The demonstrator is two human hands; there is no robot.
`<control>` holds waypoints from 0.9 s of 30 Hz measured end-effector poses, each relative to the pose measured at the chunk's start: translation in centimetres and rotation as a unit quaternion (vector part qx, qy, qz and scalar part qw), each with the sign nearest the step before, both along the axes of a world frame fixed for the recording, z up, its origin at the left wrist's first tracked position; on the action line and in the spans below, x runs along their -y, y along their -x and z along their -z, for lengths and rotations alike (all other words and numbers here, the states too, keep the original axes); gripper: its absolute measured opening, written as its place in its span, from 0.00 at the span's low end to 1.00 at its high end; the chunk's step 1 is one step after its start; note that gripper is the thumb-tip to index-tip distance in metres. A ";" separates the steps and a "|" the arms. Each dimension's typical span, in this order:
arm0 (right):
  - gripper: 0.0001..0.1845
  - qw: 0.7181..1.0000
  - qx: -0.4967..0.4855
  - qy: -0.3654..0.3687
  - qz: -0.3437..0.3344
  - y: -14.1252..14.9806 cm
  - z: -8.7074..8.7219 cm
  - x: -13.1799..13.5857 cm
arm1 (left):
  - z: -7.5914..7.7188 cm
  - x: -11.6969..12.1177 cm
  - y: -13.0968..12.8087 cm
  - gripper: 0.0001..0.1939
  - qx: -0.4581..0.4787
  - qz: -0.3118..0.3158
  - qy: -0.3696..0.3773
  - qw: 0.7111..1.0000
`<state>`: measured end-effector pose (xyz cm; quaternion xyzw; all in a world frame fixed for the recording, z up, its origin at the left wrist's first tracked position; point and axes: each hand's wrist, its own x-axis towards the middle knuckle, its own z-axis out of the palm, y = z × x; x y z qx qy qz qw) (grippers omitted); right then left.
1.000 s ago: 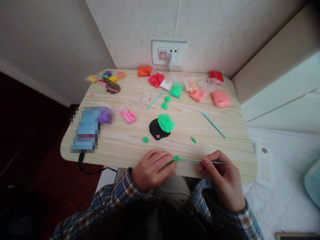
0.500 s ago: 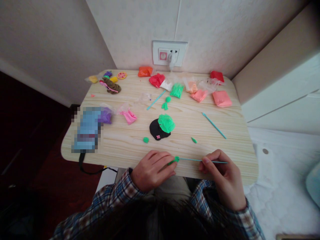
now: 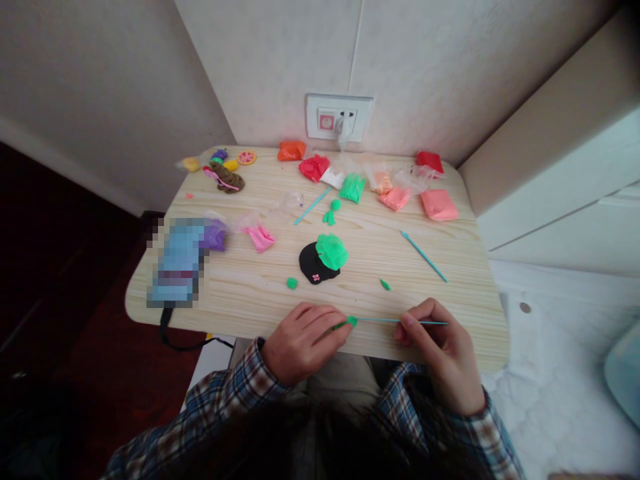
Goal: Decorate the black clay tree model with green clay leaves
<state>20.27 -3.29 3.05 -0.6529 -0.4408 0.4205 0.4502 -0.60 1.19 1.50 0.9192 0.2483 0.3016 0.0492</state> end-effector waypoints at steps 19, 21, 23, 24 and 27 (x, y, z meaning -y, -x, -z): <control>0.14 0.999 -0.039 -0.011 0.004 -0.4 0.1 0.1 | -0.1 0.1 0.1 0.09 0.019 -0.108 0.074 0.991; 0.14 0.999 -0.041 -0.009 0.002 -0.3 0.1 0.1 | -0.2 0.0 0.0 0.07 0.015 -0.106 0.075 0.991; 0.13 0.999 -0.050 -0.005 -0.002 -0.1 0.1 0.2 | -0.2 0.0 0.0 0.06 0.015 -0.103 0.072 0.992; 0.13 0.998 -0.056 -0.004 -0.003 0.1 0.1 0.3 | -0.2 0.0 0.0 0.06 0.015 -0.102 0.070 0.992; 0.13 0.998 -0.068 -0.010 -0.001 0.5 0.1 0.6 | -0.1 0.1 -0.1 0.06 0.018 -0.108 0.065 0.992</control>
